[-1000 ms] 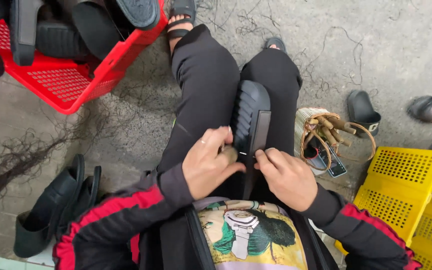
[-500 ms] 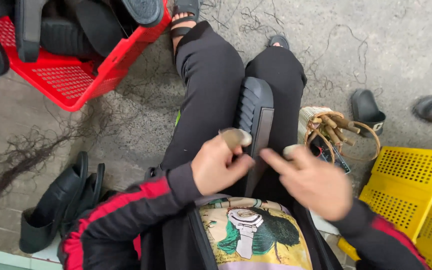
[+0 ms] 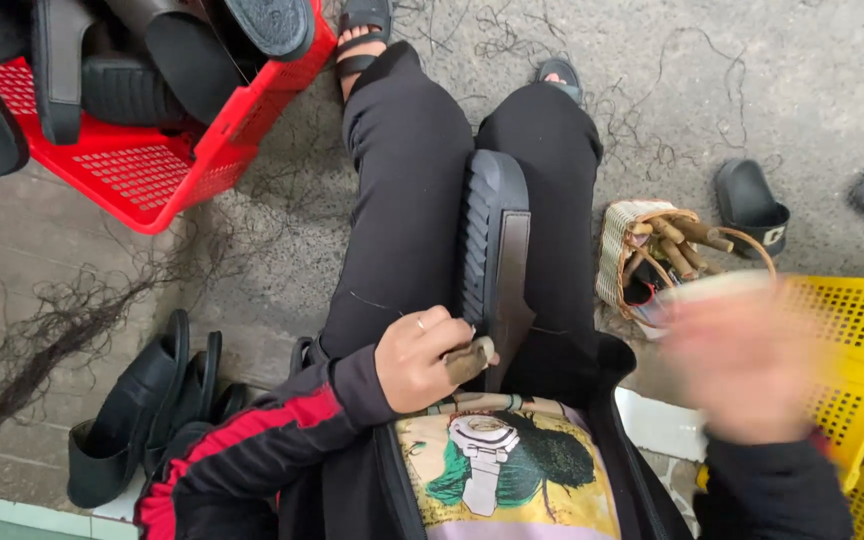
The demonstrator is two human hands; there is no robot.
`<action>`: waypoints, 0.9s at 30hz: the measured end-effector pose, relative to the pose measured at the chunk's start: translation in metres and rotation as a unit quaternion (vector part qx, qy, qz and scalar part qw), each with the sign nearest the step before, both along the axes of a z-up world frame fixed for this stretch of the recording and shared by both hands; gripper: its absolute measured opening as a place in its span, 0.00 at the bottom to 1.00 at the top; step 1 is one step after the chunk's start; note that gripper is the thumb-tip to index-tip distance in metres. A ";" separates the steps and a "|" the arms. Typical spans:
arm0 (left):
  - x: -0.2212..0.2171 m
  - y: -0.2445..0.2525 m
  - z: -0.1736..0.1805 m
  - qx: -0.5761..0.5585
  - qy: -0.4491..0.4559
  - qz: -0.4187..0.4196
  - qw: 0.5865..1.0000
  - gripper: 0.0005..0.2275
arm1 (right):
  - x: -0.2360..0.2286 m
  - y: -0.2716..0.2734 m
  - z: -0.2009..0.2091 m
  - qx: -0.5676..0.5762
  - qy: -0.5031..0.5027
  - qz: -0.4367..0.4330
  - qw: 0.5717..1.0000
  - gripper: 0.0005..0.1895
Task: Hand-sewing the sole of a slipper using a needle and thread while sitting on the floor.
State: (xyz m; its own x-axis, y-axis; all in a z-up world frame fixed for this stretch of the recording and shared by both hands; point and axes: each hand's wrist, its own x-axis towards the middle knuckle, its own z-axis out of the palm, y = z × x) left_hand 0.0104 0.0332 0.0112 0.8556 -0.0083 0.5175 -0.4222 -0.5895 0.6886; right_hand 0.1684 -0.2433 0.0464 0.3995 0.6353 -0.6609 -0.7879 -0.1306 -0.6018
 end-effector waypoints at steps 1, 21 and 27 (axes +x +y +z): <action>0.000 0.000 -0.002 -0.003 0.001 0.010 1.000 0.10 | 0.014 0.004 0.016 -0.156 -0.361 0.007 0.920 0.10; 0.003 0.019 0.011 0.114 0.191 0.111 0.969 0.23 | 0.034 0.018 0.024 -0.373 -0.823 0.423 0.074 0.06; 0.003 0.003 0.008 0.154 0.130 0.068 0.977 0.19 | -0.027 0.063 -0.023 -0.176 -0.721 0.336 0.580 0.11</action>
